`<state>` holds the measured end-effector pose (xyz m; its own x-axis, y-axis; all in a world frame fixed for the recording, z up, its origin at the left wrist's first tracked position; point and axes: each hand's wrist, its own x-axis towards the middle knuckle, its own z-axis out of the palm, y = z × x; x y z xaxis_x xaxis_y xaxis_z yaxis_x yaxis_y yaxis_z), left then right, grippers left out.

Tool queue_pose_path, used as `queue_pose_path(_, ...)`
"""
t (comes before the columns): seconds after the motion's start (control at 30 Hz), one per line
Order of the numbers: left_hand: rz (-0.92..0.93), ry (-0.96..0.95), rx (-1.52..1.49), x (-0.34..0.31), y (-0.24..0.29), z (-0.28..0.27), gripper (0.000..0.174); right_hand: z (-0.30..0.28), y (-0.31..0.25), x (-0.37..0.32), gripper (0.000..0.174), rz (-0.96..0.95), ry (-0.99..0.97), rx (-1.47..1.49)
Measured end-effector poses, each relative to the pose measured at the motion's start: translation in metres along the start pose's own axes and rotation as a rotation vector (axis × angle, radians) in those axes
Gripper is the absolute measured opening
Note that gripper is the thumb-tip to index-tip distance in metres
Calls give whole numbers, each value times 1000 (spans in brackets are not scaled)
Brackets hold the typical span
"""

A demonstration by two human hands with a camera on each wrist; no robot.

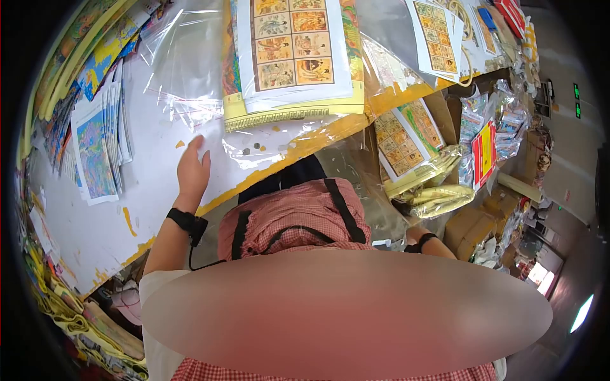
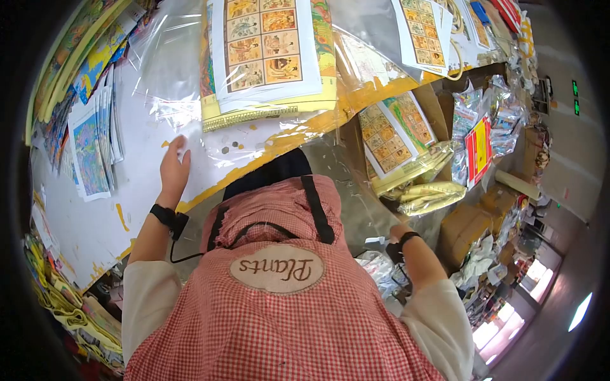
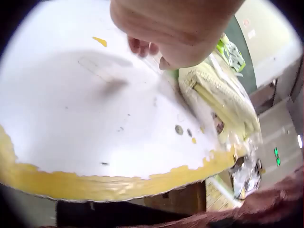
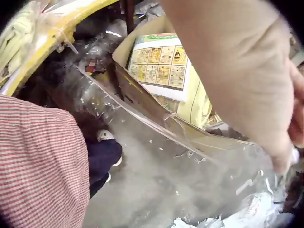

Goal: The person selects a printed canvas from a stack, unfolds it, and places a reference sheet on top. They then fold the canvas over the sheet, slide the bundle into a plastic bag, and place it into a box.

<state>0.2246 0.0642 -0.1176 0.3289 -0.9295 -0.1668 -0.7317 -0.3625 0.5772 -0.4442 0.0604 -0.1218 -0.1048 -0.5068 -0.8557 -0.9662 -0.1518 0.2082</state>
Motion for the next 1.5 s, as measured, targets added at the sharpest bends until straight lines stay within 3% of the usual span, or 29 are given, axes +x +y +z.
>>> queue_pose_path(0.07, 287, 107, 146, 6, 13, -1, 45, 11, 13, -8, 44, 121, -177, -70)
queue_pose_path(0.1, 431, 167, 217, 10, 21, 0, 49, -64, -41, -35, 38, 12, 49, -48)
queue_pose_path(0.13, 580, 96, 291, 12, 26, 4, 46, -94, -64, -34, 38, -69, 376, 27)
queue_pose_path(0.17, 727, 23, 368, 13, 31, 7, 44, -140, -98, -44, 40, -283, 730, 100)
queue_pose_path(0.2, 870, -52, 447, 13, 35, 10, 42, -170, -125, -37, 43, -478, 1136, -39)
queue_pose_path(0.27, 846, -133, 370, 24, 50, 15, 30, -228, -169, -47, 36, -846, 1259, -238)
queue_pose_path(0.33, 709, -280, 422, 33, 82, 4, 19, -229, -184, 1, 28, -984, 1209, -322)
queue_pose_path(0.37, 659, -269, 297, 38, 86, -5, 18, -233, -191, 12, 24, -1053, 1190, -365)
queue_pose_path(0.43, 554, -246, 50, 43, 92, -24, 16, -247, -189, 8, 19, -1067, 1097, -168)
queue_pose_path(0.47, 564, -155, -3, 42, 108, -45, 15, -262, -188, -1, 16, -1073, 1049, -75)
queue_pose_path(0.57, 556, 240, -261, 50, 151, -99, 13, -296, -178, -51, 17, -1119, 1399, 301)
queue_pose_path(0.67, 667, 554, -354, 82, 183, -142, 15, -359, -169, -108, 9, -1009, 1662, 239)
queue_pose_path(0.73, 684, 697, -560, 107, 199, -151, 18, -381, -178, -107, 7, -1146, 1686, 357)
queue_pose_path(0.8, 486, 652, -897, 120, 200, -151, 22, -397, -196, -108, 3, -1281, 1651, 540)
queue_pose_path(0.87, 370, 568, -1192, 126, 197, -150, 27, -401, -210, -104, 7, -1218, 1612, 763)
queue_pose_path(0.93, 329, 523, -1299, 125, 198, -152, 27, -407, -221, -98, 14, -1171, 1628, 932)
queue_pose_path(1.03, 264, 428, -1402, 121, 197, -154, 27, -419, -229, -89, 18, -939, 1462, 1103)
queue_pose_path(1.1, 178, 348, -1496, 113, 200, -157, 27, -428, -236, -76, 27, -975, 1376, 1354)
queue_pose_path(1.27, 143, 521, -1387, 109, 208, -145, 30, -435, -236, -59, 35, -845, 1113, 1673)
queue_pose_path(1.37, 51, 721, -925, 112, 203, -139, 33, -429, -230, -48, 36, -862, 1128, 1669)
queue_pose_path(1.47, -126, 523, -628, 99, 181, -139, 37, -413, -224, -59, 28, -793, 932, 1764)
queue_pose_path(1.5, -204, 439, -700, 94, 171, -133, 38, -403, -221, -61, 28, -709, 875, 1711)
